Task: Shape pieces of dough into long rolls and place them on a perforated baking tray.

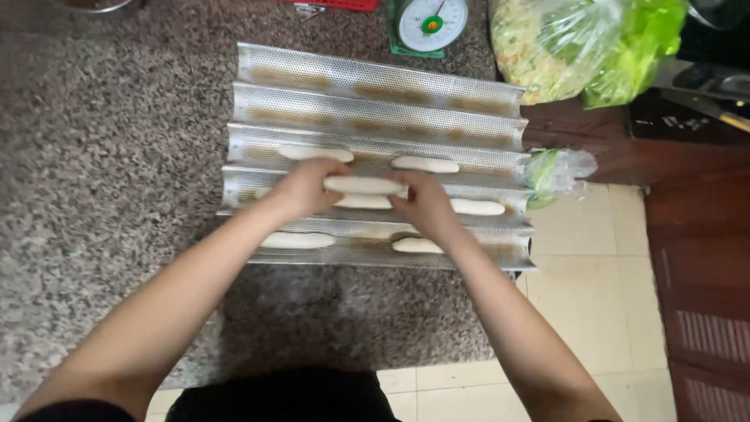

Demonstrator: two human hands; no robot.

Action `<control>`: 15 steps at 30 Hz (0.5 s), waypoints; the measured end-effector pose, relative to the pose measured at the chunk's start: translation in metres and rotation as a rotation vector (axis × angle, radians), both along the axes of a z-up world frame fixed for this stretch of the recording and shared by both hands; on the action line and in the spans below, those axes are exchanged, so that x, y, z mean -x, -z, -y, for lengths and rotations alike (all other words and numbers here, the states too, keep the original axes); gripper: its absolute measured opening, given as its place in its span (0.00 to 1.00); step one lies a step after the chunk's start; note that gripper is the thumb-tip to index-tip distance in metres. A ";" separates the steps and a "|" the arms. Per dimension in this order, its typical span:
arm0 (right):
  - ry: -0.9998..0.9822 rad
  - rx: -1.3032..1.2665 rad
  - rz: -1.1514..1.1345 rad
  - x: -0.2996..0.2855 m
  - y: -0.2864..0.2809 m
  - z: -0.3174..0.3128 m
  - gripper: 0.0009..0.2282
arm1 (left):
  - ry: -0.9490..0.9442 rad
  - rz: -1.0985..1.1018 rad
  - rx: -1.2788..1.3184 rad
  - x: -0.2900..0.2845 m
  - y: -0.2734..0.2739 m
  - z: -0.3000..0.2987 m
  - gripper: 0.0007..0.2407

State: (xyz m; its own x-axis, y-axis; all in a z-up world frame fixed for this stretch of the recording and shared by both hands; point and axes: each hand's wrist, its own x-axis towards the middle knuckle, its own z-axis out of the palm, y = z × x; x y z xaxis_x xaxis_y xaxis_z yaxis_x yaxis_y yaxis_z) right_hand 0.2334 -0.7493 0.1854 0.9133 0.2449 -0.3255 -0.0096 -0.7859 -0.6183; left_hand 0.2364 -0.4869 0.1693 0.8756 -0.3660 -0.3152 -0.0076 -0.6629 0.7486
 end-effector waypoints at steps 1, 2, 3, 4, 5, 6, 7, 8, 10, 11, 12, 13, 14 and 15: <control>0.008 0.005 0.051 -0.016 0.006 0.008 0.17 | -0.033 0.036 0.039 -0.012 0.002 0.010 0.19; 0.016 0.007 0.104 -0.032 0.012 0.014 0.17 | -0.066 0.073 0.075 -0.024 0.003 0.019 0.18; 0.003 -0.001 0.096 -0.047 0.018 0.021 0.17 | -0.079 0.066 0.067 -0.039 0.017 0.024 0.18; 0.009 -0.036 0.097 -0.063 0.023 0.026 0.16 | -0.095 0.093 0.055 -0.055 0.030 0.027 0.17; 0.015 -0.071 0.096 -0.079 0.028 0.031 0.16 | -0.111 0.121 0.041 -0.071 0.043 0.029 0.17; 0.002 -0.082 0.095 -0.093 0.039 0.036 0.16 | -0.124 0.121 0.030 -0.086 0.051 0.033 0.17; -0.009 -0.082 0.115 -0.106 0.050 0.040 0.17 | -0.142 0.176 -0.013 -0.102 0.059 0.037 0.16; -0.014 -0.082 0.133 -0.119 0.062 0.045 0.18 | -0.154 0.230 -0.056 -0.118 0.067 0.041 0.15; -0.061 -0.099 0.155 -0.139 0.063 0.045 0.17 | -0.159 0.212 -0.078 -0.135 0.078 0.043 0.15; -0.101 -0.107 0.179 -0.147 0.064 0.045 0.16 | -0.158 0.194 -0.089 -0.142 0.085 0.045 0.15; -0.106 -0.111 0.172 -0.152 0.069 0.045 0.16 | -0.163 0.187 -0.093 -0.145 0.090 0.045 0.15; -0.087 -0.128 0.138 -0.157 0.074 0.044 0.16 | -0.157 0.205 -0.102 -0.147 0.095 0.046 0.14; -0.067 -0.145 0.106 -0.163 0.078 0.042 0.15 | -0.150 0.226 -0.110 -0.151 0.099 0.045 0.13; -0.070 -0.149 0.103 -0.167 0.084 0.041 0.15 | -0.153 0.223 -0.114 -0.151 0.100 0.047 0.13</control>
